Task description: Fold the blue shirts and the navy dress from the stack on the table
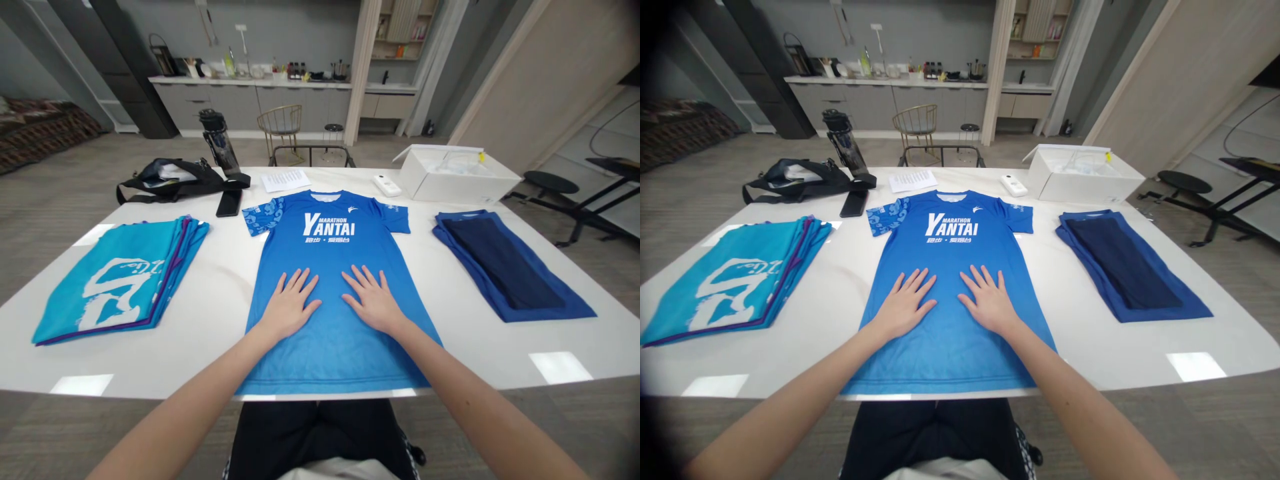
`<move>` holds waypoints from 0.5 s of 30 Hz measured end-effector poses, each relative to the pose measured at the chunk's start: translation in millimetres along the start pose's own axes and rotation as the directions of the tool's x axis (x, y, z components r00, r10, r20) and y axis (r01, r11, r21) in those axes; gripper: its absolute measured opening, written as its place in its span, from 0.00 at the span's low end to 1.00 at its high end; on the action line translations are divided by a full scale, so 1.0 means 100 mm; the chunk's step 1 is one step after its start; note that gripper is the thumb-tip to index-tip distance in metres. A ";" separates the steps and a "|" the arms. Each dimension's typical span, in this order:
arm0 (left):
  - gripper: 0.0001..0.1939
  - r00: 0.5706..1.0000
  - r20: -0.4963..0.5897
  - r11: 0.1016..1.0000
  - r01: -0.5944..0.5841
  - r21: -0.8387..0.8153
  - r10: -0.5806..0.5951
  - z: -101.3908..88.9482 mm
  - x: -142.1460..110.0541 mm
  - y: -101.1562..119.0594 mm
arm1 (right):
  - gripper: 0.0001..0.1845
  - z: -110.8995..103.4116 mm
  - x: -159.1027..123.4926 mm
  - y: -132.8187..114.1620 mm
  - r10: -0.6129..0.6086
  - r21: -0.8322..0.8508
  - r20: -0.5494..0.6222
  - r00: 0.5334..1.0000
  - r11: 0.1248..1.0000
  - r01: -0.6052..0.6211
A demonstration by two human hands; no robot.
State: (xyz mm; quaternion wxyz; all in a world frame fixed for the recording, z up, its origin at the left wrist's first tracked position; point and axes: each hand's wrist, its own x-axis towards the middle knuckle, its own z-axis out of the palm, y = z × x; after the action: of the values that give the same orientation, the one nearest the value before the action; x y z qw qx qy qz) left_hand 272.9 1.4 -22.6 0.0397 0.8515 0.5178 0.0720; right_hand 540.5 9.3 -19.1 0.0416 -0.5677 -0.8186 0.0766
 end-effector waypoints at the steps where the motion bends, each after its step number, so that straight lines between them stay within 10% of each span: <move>1: 0.33 1.000 0.002 1.000 -0.002 0.001 0.002 0.01 -0.05 0.01 | 0.35 0.01 -0.04 0.00 0.002 -0.001 0.001 1.000 1.000 -0.002; 7: 0.34 1.000 -0.008 1.000 0.000 -0.009 0.000 -0.04 -0.07 0.05 | 0.35 -0.08 -0.07 0.00 0.017 0.058 0.032 0.999 0.998 -0.019; 15: 0.34 0.974 -0.058 0.976 0.219 0.019 -0.218 -0.08 1.10 -0.59 | 0.37 -0.25 1.05 0.59 0.204 0.103 -0.109 0.973 0.976 -0.193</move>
State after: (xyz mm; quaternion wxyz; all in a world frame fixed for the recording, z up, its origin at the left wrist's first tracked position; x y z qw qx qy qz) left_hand 269.9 126.4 -14.5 0.0222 0.7876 0.6100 0.0845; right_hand 561.9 129.6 -7.0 0.1084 -0.6479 -0.7493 0.0843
